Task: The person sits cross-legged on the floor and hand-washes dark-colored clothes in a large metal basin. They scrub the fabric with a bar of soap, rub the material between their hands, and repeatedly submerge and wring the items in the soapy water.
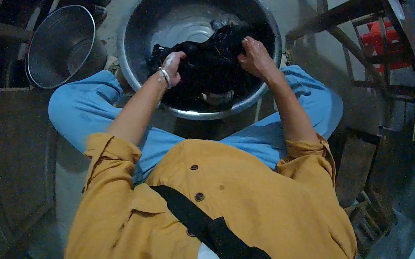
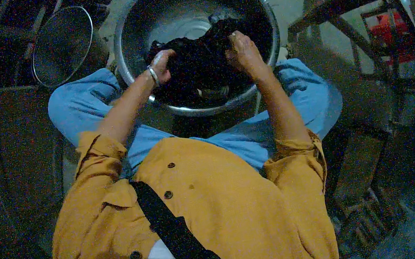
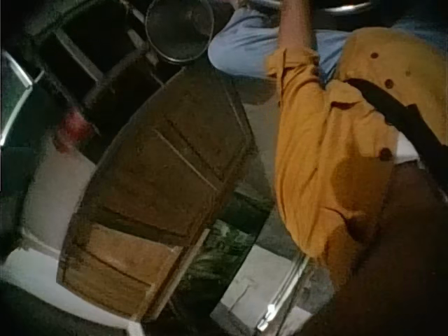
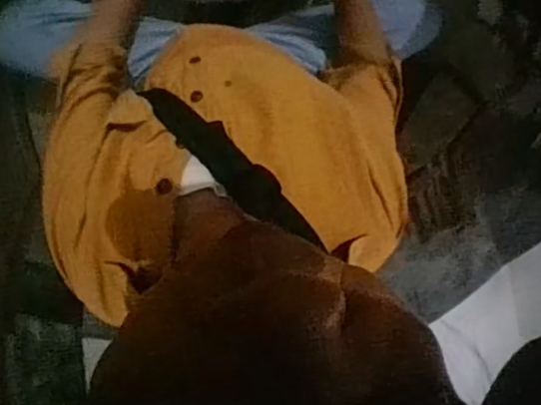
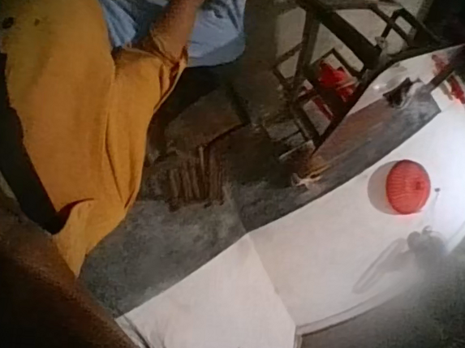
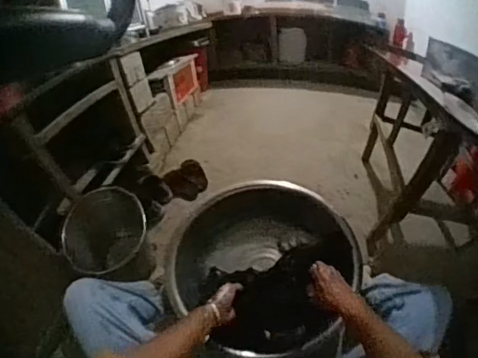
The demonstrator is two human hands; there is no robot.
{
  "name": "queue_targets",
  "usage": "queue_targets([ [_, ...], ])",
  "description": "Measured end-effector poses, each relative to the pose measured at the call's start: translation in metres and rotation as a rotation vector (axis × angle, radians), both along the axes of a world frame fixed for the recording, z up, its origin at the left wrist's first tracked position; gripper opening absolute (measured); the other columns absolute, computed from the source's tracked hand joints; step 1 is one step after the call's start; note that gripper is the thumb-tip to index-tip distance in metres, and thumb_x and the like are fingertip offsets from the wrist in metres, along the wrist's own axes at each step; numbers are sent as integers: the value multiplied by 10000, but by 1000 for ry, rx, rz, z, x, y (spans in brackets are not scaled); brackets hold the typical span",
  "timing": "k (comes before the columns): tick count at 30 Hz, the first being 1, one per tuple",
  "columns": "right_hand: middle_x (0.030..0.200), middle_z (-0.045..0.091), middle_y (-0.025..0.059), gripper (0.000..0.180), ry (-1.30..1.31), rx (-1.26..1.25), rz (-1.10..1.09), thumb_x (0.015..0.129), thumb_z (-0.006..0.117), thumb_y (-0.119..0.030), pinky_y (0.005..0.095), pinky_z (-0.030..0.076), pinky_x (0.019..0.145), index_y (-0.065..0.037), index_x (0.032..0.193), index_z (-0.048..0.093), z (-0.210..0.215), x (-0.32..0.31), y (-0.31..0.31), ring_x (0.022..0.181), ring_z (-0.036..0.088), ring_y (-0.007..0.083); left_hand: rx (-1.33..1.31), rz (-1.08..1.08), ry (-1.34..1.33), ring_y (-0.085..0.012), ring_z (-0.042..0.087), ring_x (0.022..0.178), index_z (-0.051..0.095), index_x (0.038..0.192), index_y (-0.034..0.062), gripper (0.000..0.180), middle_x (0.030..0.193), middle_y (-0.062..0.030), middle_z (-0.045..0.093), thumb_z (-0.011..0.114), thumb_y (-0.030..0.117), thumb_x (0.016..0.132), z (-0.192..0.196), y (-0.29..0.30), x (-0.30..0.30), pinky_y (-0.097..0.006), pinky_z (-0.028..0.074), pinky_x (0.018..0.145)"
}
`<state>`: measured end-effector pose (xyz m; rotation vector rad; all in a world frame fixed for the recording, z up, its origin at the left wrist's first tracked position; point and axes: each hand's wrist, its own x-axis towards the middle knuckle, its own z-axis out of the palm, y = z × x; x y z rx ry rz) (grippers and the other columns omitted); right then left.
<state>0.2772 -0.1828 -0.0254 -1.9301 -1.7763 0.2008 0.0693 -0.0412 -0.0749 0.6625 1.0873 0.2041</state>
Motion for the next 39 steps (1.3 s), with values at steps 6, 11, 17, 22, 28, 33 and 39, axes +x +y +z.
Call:
queue_targets([
  [6,945,513,191,219,45,-408,312,619,540,-52,387,446,726,19,826,523,67,-92,18,830,517,377,-150,376,-585,-260,555,831,590,909,55,345,911,-102,595,429,324,762,43,-29,19,-410,414,814],
  [11,952,527,141,248,457,-245,533,711,586,-140,310,459,690,-6,915,544,75,-102,22,781,556,262,-148,77,-538,-229,555,807,589,947,84,355,912,-68,595,449,338,742,10,-23,0,-346,423,785],
  [17,1033,550,100,356,308,290,106,737,539,-73,359,426,770,-115,1086,478,75,-87,38,823,544,259,-137,263,-672,-237,524,900,551,1007,64,422,948,-108,566,346,353,778,48,-31,14,-361,403,821],
  [22,1248,397,28,323,-224,150,130,783,463,-184,439,149,978,-191,1105,481,39,-98,41,1114,353,257,-211,342,-681,-219,423,1076,389,1193,86,463,1197,-99,423,351,391,845,68,-50,16,-330,345,910],
  [28,1216,417,69,320,-15,146,-90,821,452,-302,505,150,967,-182,1117,476,4,-71,54,1180,305,284,-63,117,-743,-215,469,1033,432,1167,99,427,1151,-87,474,273,355,865,54,-53,21,-339,361,892],
  [33,1219,390,122,369,73,109,71,849,421,-280,356,304,923,-96,1169,423,4,-69,46,1128,367,303,397,25,-770,-187,487,998,468,1113,85,382,1118,-73,496,323,331,859,52,-59,13,-288,405,833],
  [39,1141,452,130,355,249,156,151,845,425,-123,320,358,884,-21,1181,375,-29,-36,42,1048,446,217,252,-32,-582,-143,465,1019,393,1177,26,377,1145,-85,465,354,261,886,39,-61,15,-248,389,858],
])
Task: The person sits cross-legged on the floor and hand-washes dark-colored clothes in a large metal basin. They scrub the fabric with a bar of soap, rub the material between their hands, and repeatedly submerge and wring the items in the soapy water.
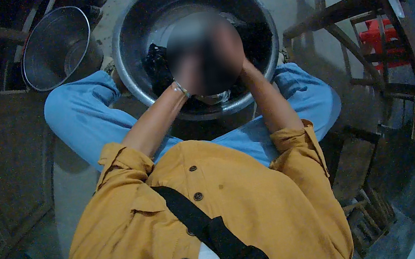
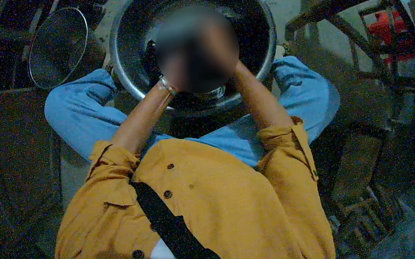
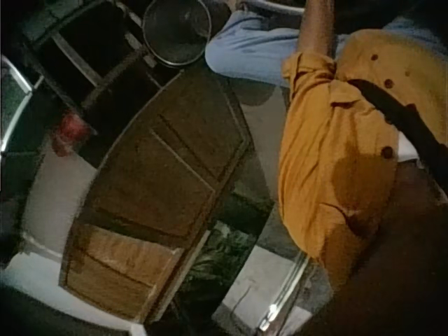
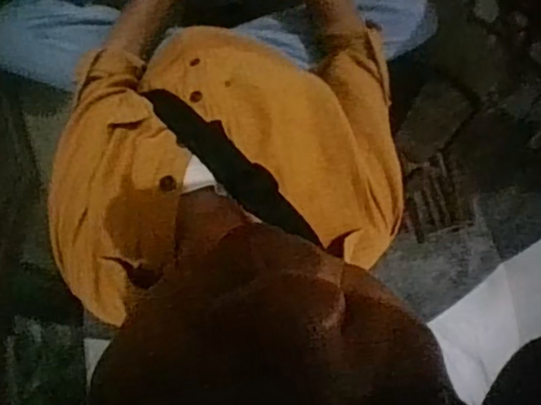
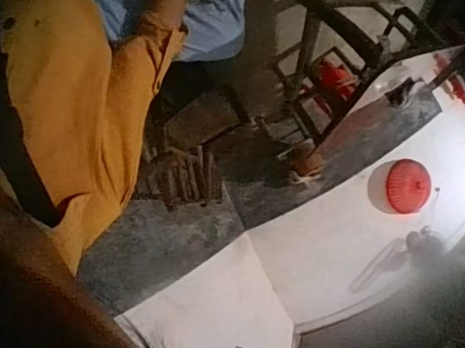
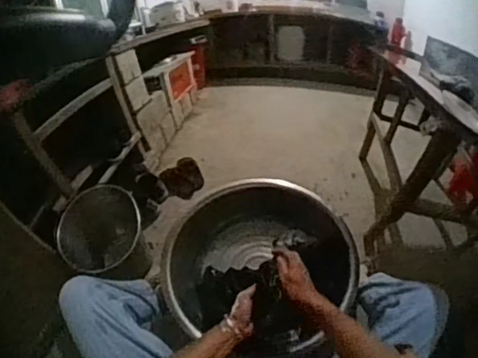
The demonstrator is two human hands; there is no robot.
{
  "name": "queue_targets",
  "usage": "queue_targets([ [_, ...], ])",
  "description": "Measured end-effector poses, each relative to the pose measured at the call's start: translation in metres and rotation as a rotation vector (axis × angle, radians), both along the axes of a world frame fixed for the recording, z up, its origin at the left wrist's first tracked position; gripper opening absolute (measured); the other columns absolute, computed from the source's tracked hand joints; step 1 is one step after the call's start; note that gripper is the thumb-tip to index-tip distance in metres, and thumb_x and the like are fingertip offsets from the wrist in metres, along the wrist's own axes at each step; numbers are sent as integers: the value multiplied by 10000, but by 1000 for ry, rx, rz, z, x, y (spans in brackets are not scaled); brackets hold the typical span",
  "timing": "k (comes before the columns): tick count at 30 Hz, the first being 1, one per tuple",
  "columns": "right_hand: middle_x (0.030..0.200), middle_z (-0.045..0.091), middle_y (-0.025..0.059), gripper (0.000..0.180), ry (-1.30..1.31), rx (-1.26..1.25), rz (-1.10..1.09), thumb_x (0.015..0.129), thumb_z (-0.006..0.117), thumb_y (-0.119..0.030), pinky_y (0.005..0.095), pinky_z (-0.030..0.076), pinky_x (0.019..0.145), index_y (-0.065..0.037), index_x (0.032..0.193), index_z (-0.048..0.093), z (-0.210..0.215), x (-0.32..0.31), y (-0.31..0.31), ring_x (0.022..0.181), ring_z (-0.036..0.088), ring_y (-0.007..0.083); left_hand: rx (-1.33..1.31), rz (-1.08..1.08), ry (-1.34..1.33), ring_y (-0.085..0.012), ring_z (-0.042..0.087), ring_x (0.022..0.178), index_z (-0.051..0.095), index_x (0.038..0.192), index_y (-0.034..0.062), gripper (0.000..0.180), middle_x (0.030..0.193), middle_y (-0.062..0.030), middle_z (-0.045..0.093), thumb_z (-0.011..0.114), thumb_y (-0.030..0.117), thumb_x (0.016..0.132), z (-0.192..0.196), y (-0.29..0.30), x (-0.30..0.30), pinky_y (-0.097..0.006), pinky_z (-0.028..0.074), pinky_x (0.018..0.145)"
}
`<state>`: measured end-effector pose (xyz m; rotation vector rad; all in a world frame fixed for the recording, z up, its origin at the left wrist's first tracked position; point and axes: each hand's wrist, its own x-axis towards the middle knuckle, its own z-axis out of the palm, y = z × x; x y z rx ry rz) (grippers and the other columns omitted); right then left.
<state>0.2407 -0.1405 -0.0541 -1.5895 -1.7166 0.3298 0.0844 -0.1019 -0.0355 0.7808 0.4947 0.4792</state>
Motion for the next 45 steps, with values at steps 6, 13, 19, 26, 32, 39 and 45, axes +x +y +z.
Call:
queue_targets([
  [6,1155,418,126,372,-184,196,-113,843,418,-152,339,316,926,-16,1184,357,17,-37,-4,1071,405,245,258,-150,-65,-152,432,1058,360,1206,39,382,1181,-78,435,345,247,886,19,8,-1,-255,354,889],
  [13,1010,503,120,269,-550,219,-79,809,454,-151,353,393,815,-38,1053,469,45,-66,4,937,483,249,59,-158,-68,-166,411,1082,357,1216,56,391,1205,-86,413,311,266,889,9,12,-2,-279,329,912],
  [19,989,509,114,293,469,45,-120,826,445,-168,318,410,767,-27,1083,450,-16,-28,11,874,506,230,-185,-109,-97,-178,393,1102,355,1224,71,401,1226,-93,394,281,283,891,7,10,6,-301,308,931],
  [26,1075,501,122,249,-293,285,-72,769,552,-190,415,340,861,-102,1001,548,80,-90,-6,1033,437,305,-421,-38,-29,-192,371,1126,352,1233,89,415,1250,-101,372,247,302,893,-10,19,-1,-325,283,954],
  [32,1095,449,155,317,-294,249,-127,821,415,-89,331,340,883,26,1116,407,11,-31,16,1017,437,256,-860,31,-158,-204,353,1147,349,1242,104,428,1271,-108,354,218,318,895,-36,13,7,-346,261,974],
  [39,831,575,124,283,-47,-406,-191,817,431,-220,316,425,625,5,972,502,-15,42,3,702,541,193,-548,-96,82,-235,538,948,506,1033,20,369,1010,-129,565,304,297,894,30,35,10,-386,413,856],
  [45,789,577,124,370,-204,-551,-734,857,304,-362,401,424,578,-54,967,479,-28,89,-26,684,557,259,-696,-90,38,-264,533,953,517,1045,16,394,1038,-139,552,301,304,886,27,43,-6,-412,384,882],
])
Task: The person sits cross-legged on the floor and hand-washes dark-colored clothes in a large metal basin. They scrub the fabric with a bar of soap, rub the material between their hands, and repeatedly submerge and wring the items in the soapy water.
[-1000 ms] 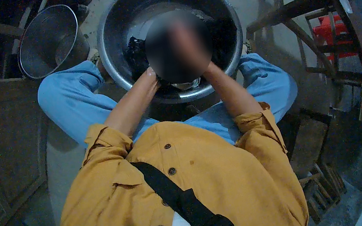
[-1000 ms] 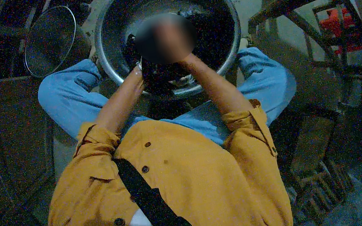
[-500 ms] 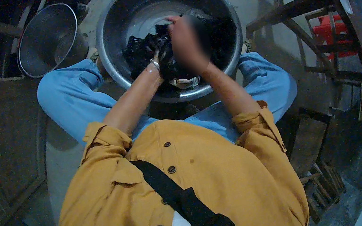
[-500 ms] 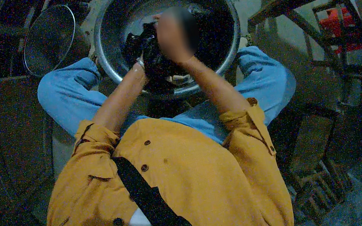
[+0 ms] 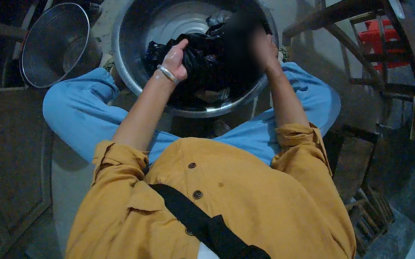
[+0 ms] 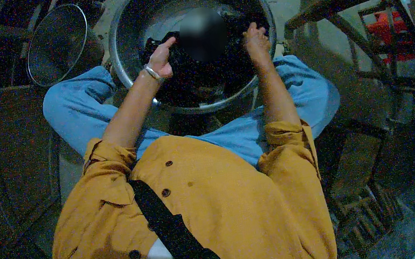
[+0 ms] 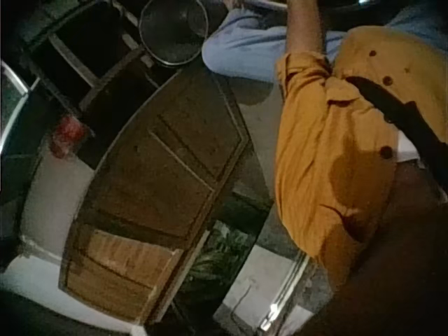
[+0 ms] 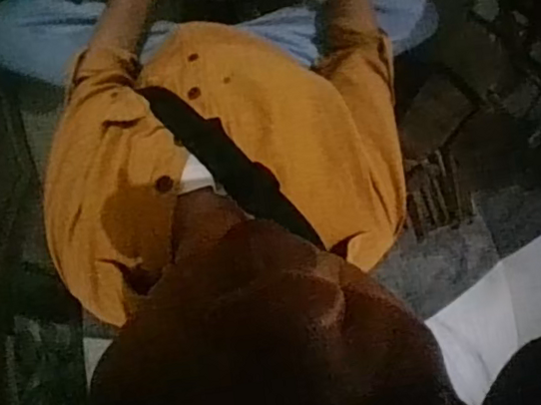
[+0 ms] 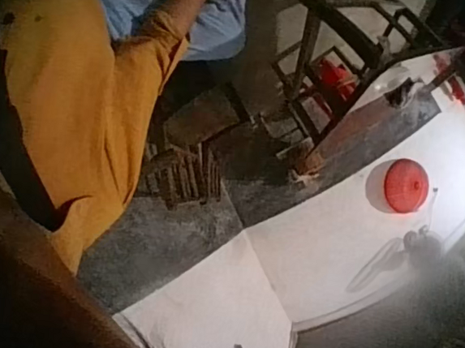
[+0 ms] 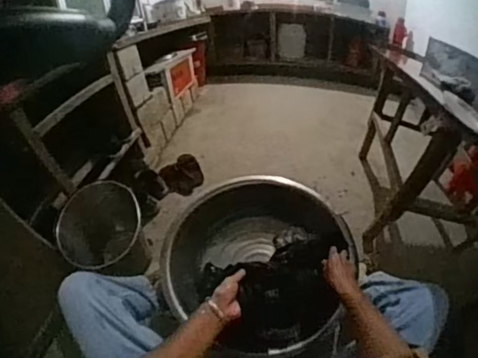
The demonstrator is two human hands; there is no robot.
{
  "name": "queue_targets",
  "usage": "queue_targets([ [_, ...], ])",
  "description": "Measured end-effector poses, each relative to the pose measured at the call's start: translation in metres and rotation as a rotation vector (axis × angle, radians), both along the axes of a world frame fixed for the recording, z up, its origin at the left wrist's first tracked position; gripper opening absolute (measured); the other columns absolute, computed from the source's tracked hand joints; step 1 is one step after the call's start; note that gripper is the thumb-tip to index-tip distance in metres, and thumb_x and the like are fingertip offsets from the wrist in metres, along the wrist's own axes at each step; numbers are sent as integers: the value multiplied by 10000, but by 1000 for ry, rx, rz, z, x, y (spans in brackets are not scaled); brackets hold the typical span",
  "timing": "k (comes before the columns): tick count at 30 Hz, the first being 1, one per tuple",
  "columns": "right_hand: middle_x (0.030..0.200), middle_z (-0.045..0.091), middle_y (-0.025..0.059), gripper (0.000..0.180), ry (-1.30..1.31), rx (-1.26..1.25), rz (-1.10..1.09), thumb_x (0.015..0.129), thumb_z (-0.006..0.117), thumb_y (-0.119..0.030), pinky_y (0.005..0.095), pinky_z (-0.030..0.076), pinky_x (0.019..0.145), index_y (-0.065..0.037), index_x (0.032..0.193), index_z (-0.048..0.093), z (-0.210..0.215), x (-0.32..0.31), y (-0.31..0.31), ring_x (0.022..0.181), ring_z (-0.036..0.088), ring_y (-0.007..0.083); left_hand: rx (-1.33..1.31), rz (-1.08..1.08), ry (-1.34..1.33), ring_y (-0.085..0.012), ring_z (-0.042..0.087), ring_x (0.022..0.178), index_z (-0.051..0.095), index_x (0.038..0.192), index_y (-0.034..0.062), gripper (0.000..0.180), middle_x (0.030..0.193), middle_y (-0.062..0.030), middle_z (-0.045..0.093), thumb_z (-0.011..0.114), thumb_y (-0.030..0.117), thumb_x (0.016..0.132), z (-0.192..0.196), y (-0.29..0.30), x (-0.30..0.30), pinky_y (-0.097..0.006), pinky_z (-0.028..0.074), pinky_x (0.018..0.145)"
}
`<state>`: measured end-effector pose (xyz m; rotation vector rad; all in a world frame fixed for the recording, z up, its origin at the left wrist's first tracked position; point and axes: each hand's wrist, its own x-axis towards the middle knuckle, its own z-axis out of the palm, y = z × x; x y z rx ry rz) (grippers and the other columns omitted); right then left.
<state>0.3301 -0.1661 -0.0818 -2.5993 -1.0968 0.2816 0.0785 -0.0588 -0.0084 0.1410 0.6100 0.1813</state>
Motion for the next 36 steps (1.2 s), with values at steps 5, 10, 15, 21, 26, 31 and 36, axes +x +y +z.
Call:
queue_targets([
  [5,919,548,145,229,11,563,466,800,486,-111,342,418,733,-45,1019,505,97,-121,22,861,526,270,-41,60,-67,-254,511,988,518,1047,42,351,1040,-111,556,339,282,864,-3,-17,6,-410,347,908],
  [10,935,550,152,253,153,654,393,866,402,-215,322,412,743,-28,985,523,95,-130,27,835,540,260,232,57,-18,-195,467,1010,508,1054,65,313,1074,-61,522,390,280,859,9,-39,14,-358,326,916],
  [15,951,536,153,284,75,763,496,871,394,-232,331,415,749,-12,1019,498,76,-134,19,841,546,262,507,102,150,-118,407,1087,483,1131,66,321,1149,-6,489,379,198,858,0,-35,14,-277,244,960],
  [21,879,531,70,325,1151,508,204,865,394,-327,293,400,712,-40,962,511,88,-124,20,798,497,176,662,-111,350,-84,401,1056,526,1089,79,331,1145,-10,480,439,267,831,7,-26,12,-238,257,914],
  [26,923,542,30,477,1572,707,14,856,381,-441,262,396,741,3,976,508,58,-140,21,829,492,132,463,175,200,-51,467,769,592,940,61,220,845,16,544,493,204,804,48,-39,2,-208,367,669],
  [31,865,554,48,406,1212,781,88,857,409,-391,271,405,696,-19,985,510,0,-125,35,785,504,149,316,227,34,-90,465,562,606,835,26,189,642,20,519,522,191,793,72,-38,1,-248,393,531],
  [36,803,543,30,338,928,766,59,844,458,-352,243,405,608,-50,984,513,56,-108,33,689,488,109,207,139,13,-152,582,654,593,876,38,240,762,-35,609,531,253,791,67,-22,7,-265,469,644],
])
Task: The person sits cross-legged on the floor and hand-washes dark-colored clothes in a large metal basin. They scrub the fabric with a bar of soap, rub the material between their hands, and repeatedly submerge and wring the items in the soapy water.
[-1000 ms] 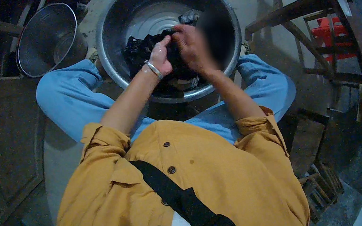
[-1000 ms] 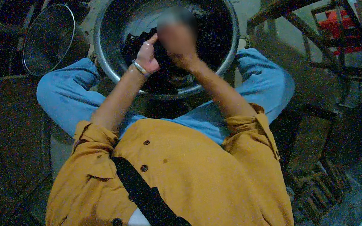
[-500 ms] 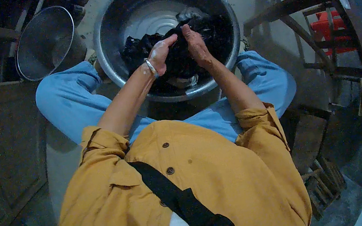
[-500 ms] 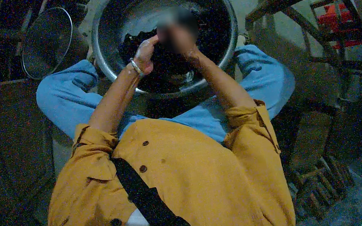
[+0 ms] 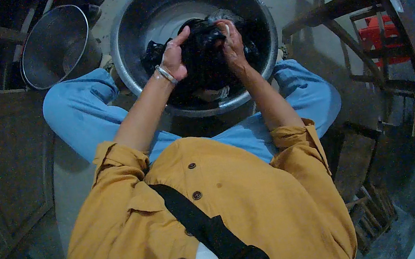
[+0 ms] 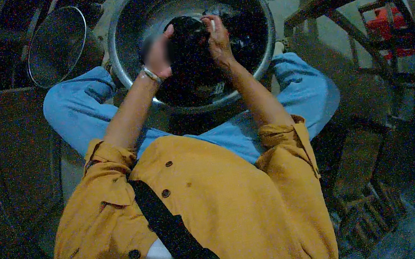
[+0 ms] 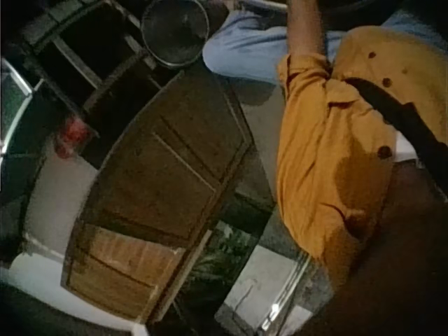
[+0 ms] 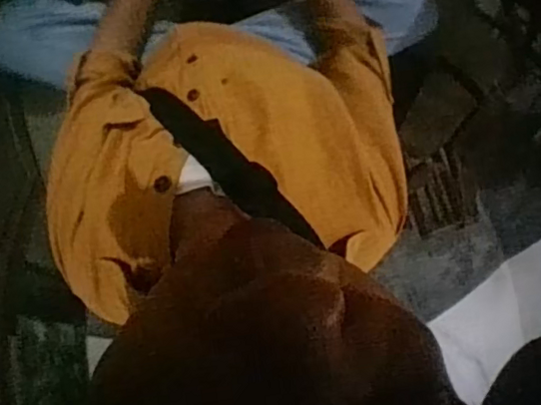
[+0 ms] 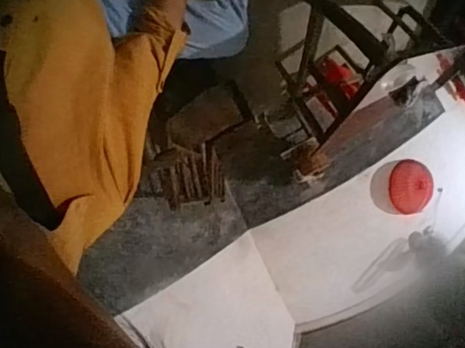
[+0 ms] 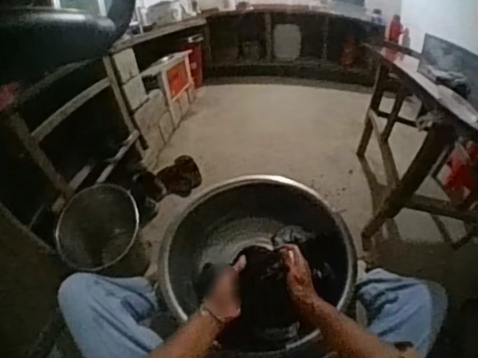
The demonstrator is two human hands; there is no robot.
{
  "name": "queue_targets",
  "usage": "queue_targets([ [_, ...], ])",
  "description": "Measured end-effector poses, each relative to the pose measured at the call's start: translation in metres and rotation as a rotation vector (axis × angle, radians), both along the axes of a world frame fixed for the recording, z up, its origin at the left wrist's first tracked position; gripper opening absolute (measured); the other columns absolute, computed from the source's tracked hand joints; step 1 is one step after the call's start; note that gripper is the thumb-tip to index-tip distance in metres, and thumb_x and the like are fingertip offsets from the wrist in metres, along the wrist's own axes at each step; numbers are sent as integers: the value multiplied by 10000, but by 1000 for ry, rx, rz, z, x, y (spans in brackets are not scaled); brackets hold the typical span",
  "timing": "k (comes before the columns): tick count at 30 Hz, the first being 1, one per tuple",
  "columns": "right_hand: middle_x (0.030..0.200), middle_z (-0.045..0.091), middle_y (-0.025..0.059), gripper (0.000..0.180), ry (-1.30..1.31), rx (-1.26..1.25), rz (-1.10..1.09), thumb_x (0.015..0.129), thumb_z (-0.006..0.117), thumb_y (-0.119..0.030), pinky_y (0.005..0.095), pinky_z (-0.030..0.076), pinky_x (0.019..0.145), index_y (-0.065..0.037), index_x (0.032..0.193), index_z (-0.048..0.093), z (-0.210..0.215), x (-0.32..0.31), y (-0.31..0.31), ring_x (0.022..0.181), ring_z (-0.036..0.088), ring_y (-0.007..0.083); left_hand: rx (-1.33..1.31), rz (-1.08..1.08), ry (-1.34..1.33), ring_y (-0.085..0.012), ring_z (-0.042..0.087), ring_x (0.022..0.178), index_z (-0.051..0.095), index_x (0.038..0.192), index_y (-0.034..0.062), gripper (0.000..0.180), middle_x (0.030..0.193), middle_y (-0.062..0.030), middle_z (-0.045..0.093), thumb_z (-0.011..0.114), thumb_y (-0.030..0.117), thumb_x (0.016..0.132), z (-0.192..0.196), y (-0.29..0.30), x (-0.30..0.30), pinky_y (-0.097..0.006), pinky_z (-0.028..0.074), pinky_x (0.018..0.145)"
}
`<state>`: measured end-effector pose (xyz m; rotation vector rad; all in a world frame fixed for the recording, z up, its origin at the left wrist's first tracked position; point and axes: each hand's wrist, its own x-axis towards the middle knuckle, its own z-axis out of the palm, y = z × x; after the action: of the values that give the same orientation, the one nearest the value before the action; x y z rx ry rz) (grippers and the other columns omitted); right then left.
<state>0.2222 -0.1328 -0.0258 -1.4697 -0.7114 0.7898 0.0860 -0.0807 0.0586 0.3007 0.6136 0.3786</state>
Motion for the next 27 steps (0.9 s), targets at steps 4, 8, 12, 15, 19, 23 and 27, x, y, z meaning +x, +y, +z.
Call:
queue_targets([
  [4,832,566,105,289,-246,29,242,786,528,-215,276,418,672,-23,999,496,33,0,-7,738,537,196,126,-219,-12,-173,595,715,579,929,36,286,841,-69,617,540,281,786,-21,22,-8,-296,474,697],
  [8,815,568,107,305,-734,63,181,665,485,-20,273,427,676,-18,969,504,30,40,-8,740,551,203,1326,-568,252,-214,565,823,441,1118,-29,612,931,-135,592,562,435,738,-24,25,-19,-320,437,748],
  [12,733,543,36,311,2,171,-6,639,481,5,249,404,513,-50,943,521,39,79,-18,583,476,113,1824,-655,353,-238,521,914,424,1147,-33,642,946,-165,569,585,418,719,-97,38,-30,-316,389,796],
  [15,771,567,103,272,-393,-470,-268,664,541,-28,317,423,525,-34,935,518,-56,149,-32,580,507,220,1408,-628,453,-206,527,866,522,1051,-11,472,896,-133,581,560,353,753,-46,15,-14,-290,376,810],
  [19,799,537,170,263,-1056,-204,-124,685,569,-59,377,427,648,-12,938,518,-2,48,-19,688,498,338,986,-267,158,-161,472,889,469,1118,28,408,983,-97,526,484,290,805,-84,11,-23,-270,356,825],
  [23,955,526,144,240,-1303,41,160,742,518,-180,376,370,774,-42,938,530,-17,-34,-6,908,476,317,789,-280,-159,-136,414,1061,414,1153,59,333,1166,-61,433,330,235,883,-99,2,-17,-279,304,932],
  [27,982,502,115,230,-1250,128,-50,776,479,-216,392,334,799,-60,934,537,15,-43,3,919,437,299,405,-172,-294,-112,448,992,462,1089,68,299,1083,-29,488,355,242,871,-162,9,-7,-260,347,862],
])
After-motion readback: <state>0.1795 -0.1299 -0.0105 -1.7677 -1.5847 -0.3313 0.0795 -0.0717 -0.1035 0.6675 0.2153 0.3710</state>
